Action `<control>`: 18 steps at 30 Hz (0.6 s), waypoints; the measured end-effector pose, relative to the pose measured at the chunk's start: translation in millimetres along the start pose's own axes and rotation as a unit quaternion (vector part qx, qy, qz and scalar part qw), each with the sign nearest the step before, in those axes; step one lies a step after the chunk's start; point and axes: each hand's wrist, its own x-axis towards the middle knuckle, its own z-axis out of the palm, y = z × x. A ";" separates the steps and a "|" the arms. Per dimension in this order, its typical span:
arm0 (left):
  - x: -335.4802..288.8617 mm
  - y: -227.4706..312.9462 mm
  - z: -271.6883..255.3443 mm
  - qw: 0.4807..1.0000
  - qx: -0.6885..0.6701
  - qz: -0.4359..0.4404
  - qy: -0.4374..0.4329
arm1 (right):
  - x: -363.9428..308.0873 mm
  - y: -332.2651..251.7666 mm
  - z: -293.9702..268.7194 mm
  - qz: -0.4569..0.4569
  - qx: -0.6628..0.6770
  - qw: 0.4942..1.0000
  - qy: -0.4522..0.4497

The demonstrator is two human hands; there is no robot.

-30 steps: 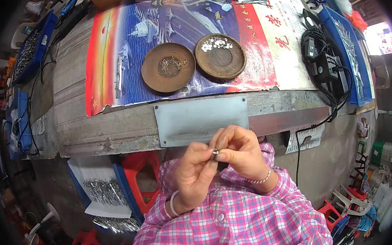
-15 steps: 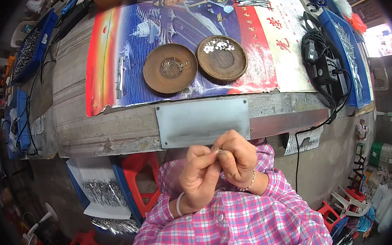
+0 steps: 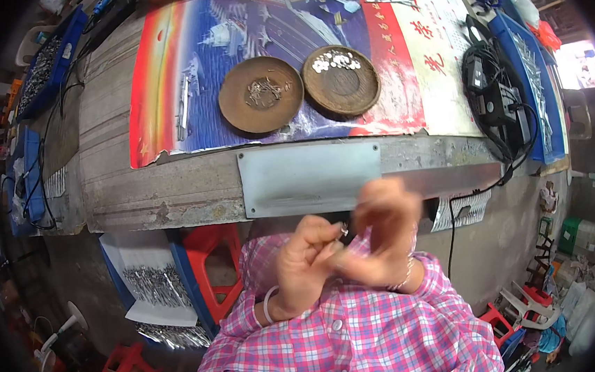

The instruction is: The person picks small metal and plastic components from shallow bowls and assembles them together by hand.

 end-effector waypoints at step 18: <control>0.2 11.8 -5.0 0.988 -0.129 -0.056 0.068 | -13.4 19.0 6.3 0.049 0.121 0.991 0.027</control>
